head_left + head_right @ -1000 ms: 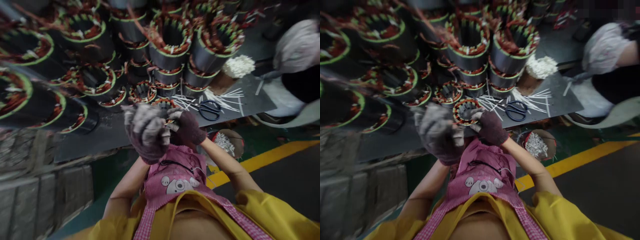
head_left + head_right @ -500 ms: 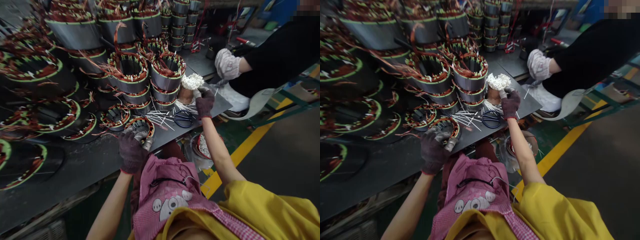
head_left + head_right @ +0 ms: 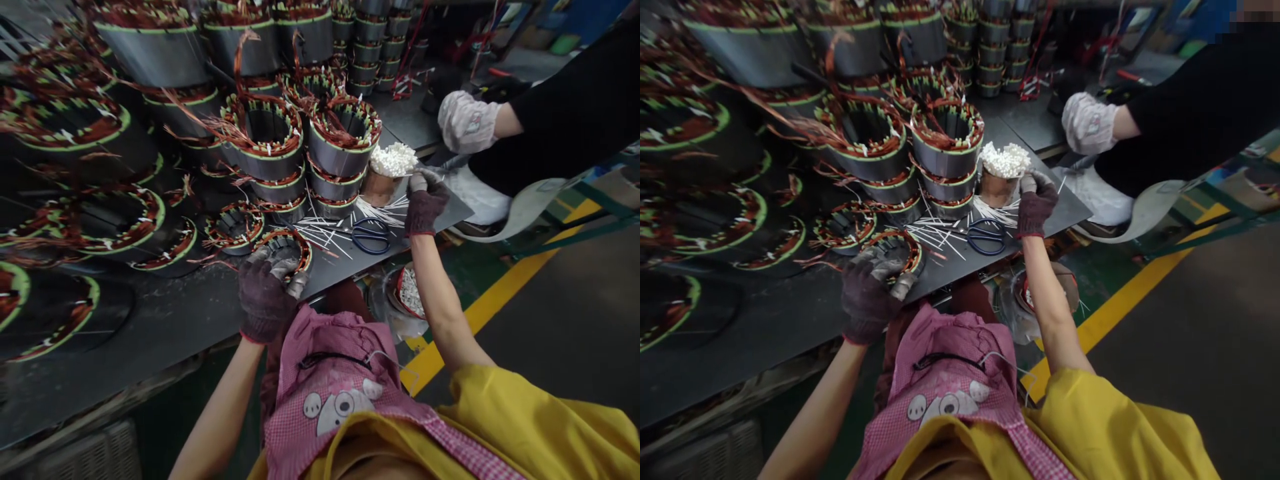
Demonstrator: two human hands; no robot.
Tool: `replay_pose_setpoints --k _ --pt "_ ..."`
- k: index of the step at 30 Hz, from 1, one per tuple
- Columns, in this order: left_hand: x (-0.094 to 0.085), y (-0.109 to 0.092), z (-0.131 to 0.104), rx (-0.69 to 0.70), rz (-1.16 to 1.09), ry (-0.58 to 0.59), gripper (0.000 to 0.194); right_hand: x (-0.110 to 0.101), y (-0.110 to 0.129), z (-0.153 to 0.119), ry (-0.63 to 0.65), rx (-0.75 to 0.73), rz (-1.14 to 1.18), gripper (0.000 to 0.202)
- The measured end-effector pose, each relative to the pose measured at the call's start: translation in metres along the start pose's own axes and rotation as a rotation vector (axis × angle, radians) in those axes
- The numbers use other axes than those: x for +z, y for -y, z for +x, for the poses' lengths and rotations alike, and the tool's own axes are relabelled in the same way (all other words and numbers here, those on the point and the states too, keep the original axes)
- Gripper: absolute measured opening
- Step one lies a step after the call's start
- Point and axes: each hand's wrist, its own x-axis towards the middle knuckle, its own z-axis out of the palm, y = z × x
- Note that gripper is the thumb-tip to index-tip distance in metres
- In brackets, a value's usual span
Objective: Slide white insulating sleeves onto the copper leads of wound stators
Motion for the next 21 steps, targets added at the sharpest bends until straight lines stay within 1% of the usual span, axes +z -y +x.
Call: replay_pose_setpoints --k 2,3,5,6,8,9,10,11,12,13,15,18,21 --pt "0.000 -0.004 0.001 -0.018 -0.012 0.008 0.019 -0.013 0.017 -0.015 -0.025 -0.158 0.091 0.023" --pt "-0.001 -0.007 0.001 -0.040 -0.014 0.013 0.021 -0.021 0.031 -0.028 0.001 -0.262 0.152 0.022" --pt "-0.002 -0.013 0.000 -0.099 -0.009 0.029 0.028 -0.040 0.067 -0.060 0.153 -0.423 0.299 0.015" --pt "-0.004 -0.016 0.000 -0.126 -0.003 0.036 0.032 -0.050 0.086 -0.076 0.312 -0.448 0.338 0.014" --pt "-0.006 -0.018 -0.003 -0.167 -0.003 0.069 0.043 -0.070 0.119 -0.106 0.722 -0.378 0.399 0.012" --pt "-0.007 -0.019 -0.004 -0.177 -0.011 0.089 0.048 -0.078 0.130 -0.118 0.920 -0.341 0.440 0.013" --pt "-0.008 -0.018 -0.006 -0.180 -0.019 0.105 0.053 -0.086 0.137 -0.129 1.084 -0.297 0.476 0.014" --pt "-0.009 -0.018 -0.008 -0.178 -0.024 0.115 0.055 -0.093 0.140 -0.138 1.203 -0.260 0.504 0.015" --pt "-0.010 -0.017 -0.009 -0.176 -0.023 0.120 0.056 -0.098 0.139 -0.145 1.279 -0.230 0.515 0.016" --pt "-0.010 -0.017 -0.010 -0.175 -0.018 0.122 0.056 -0.104 0.135 -0.151 1.317 -0.198 0.505 0.014" --pt "-0.009 -0.016 -0.012 -0.188 -0.005 0.133 0.054 -0.114 0.124 -0.160 1.353 -0.122 0.437 0.009" --pt "-0.007 -0.015 -0.012 -0.190 -0.003 0.140 0.053 -0.129 0.110 -0.167 1.369 -0.002 0.337 0.010" --pt "-0.006 -0.017 -0.011 -0.158 -0.014 0.098 0.049 -0.136 0.107 -0.172 1.361 0.064 0.314 0.012"
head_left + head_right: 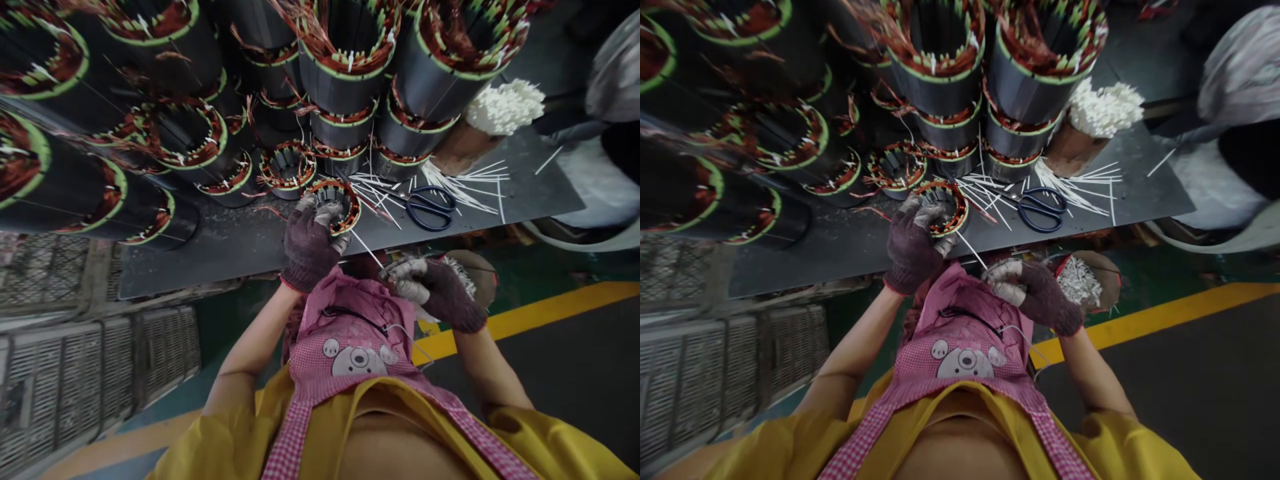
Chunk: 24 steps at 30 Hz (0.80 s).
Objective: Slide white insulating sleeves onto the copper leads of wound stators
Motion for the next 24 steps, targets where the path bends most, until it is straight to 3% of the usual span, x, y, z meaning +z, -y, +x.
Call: replay_pose_setpoints --k 3,7,11,14,19,24 --pt "0.001 -0.004 0.001 0.010 -0.008 -0.043 0.048 0.009 0.005 0.012 -0.039 0.003 0.014 0.016" --pt "0.005 -0.009 0.001 -0.017 -0.027 -0.072 0.047 0.027 0.008 0.055 -0.135 -0.076 0.012 0.017" --pt "0.012 -0.016 0.000 -0.092 -0.076 -0.191 0.042 0.036 0.003 0.088 -0.232 -0.121 -0.089 0.015" --pt "0.016 -0.019 0.001 -0.174 -0.150 -0.213 0.036 0.035 -0.001 0.091 -0.236 -0.138 -0.105 0.015" --pt "0.015 -0.019 0.006 -0.135 -0.151 -0.141 0.007 0.032 -0.002 0.085 -0.234 -0.153 -0.122 0.015" --pt "0.014 -0.019 0.007 -0.190 -0.085 -0.022 0.005 0.033 0.004 0.085 -0.236 -0.156 -0.095 0.031"
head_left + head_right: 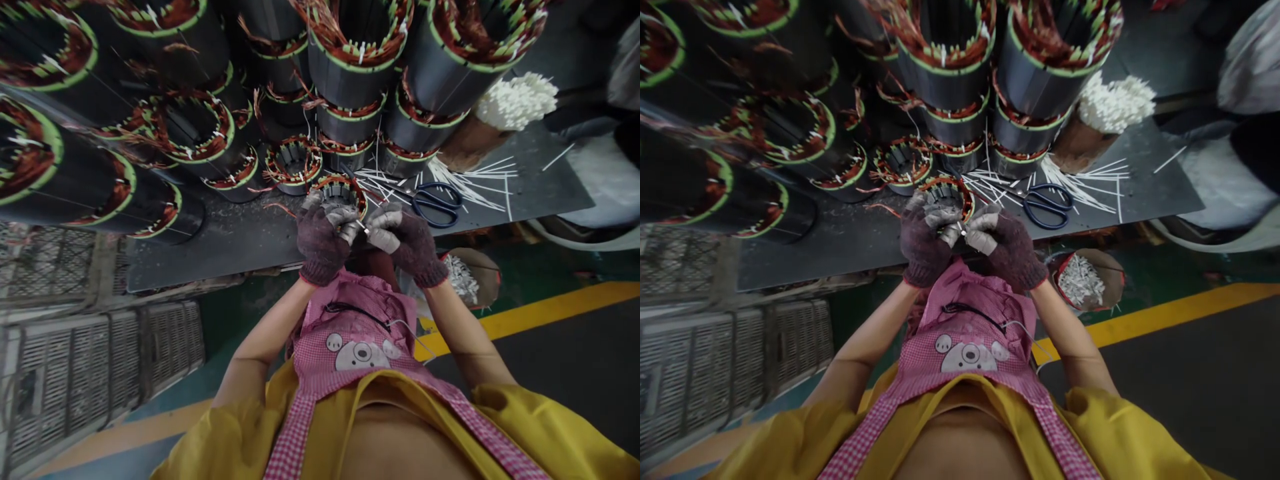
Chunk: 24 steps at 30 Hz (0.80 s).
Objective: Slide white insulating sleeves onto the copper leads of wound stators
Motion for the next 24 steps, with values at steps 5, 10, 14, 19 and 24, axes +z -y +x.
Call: replay_pose_setpoints --k 5,10,14,19,24 --pt "0.000 -0.001 0.002 -0.013 0.047 0.031 0.006 0.005 -0.003 0.006 -0.019 0.052 -0.109 0.026" --pt "-0.002 -0.001 0.003 -0.018 -0.001 0.054 0.005 0.003 -0.012 0.011 0.020 0.128 -0.193 0.021" --pt "-0.001 -0.001 0.003 -0.022 0.001 0.042 0.002 -0.003 -0.009 0.009 0.052 0.020 0.052 0.026" --pt "-0.002 -0.004 0.004 -0.020 0.034 0.056 0.004 0.002 -0.007 0.013 0.050 0.050 -0.130 0.034" --pt "-0.009 0.003 0.001 0.073 0.015 0.043 0.008 0.004 -0.012 0.017 0.077 0.114 -0.293 0.031"
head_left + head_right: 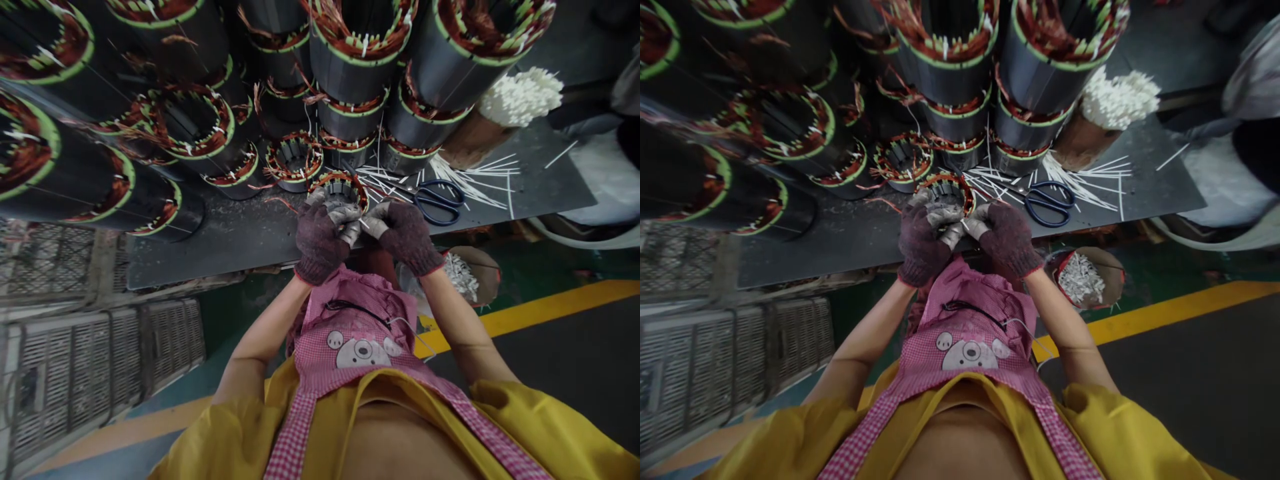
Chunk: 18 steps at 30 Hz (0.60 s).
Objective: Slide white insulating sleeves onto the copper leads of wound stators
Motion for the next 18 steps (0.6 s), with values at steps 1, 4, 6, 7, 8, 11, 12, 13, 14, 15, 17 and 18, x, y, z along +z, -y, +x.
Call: replay_pose_setpoints --k 1,4,6,7,8,11,12,13,14,15,17,18 --pt "-0.001 0.001 -0.001 0.016 -0.020 0.006 0.008 0.000 0.000 0.000 -0.002 -0.019 -0.009 0.029" --pt "0.001 0.001 -0.001 0.007 -0.036 0.027 0.009 0.000 0.005 -0.002 -0.041 -0.108 -0.025 0.022" --pt "0.005 -0.002 0.001 -0.036 0.002 0.016 0.010 -0.001 0.014 -0.003 -0.055 -0.180 -0.065 0.020" --pt "0.007 -0.005 0.002 -0.057 0.021 0.002 0.009 -0.004 0.019 -0.003 -0.063 -0.215 -0.080 0.020" --pt "0.009 -0.007 0.003 -0.072 0.032 -0.016 0.008 -0.007 0.025 -0.004 -0.093 -0.248 -0.082 0.020" --pt "0.010 -0.011 0.006 -0.077 0.046 -0.045 0.007 -0.021 0.037 -0.005 -0.306 -0.244 -0.044 0.020" --pt "0.010 -0.011 0.006 -0.064 0.045 -0.043 0.008 -0.024 0.039 -0.006 -0.356 -0.206 -0.024 0.020" --pt "0.009 -0.010 0.006 -0.046 0.041 -0.036 0.010 -0.027 0.038 -0.007 -0.366 -0.162 0.002 0.018" --pt "0.007 -0.009 0.005 -0.025 0.034 -0.024 0.012 -0.028 0.036 -0.008 -0.334 -0.120 0.036 0.017" --pt "0.006 -0.007 0.004 -0.007 0.025 -0.010 0.014 -0.028 0.032 -0.009 -0.266 -0.092 0.081 0.019" --pt "0.003 -0.003 0.002 0.012 0.008 0.028 0.017 -0.023 0.024 -0.011 -0.086 -0.077 0.178 0.028" --pt "0.002 -0.002 0.001 0.011 0.004 0.049 0.018 -0.020 0.019 -0.012 -0.016 -0.074 0.209 0.032"
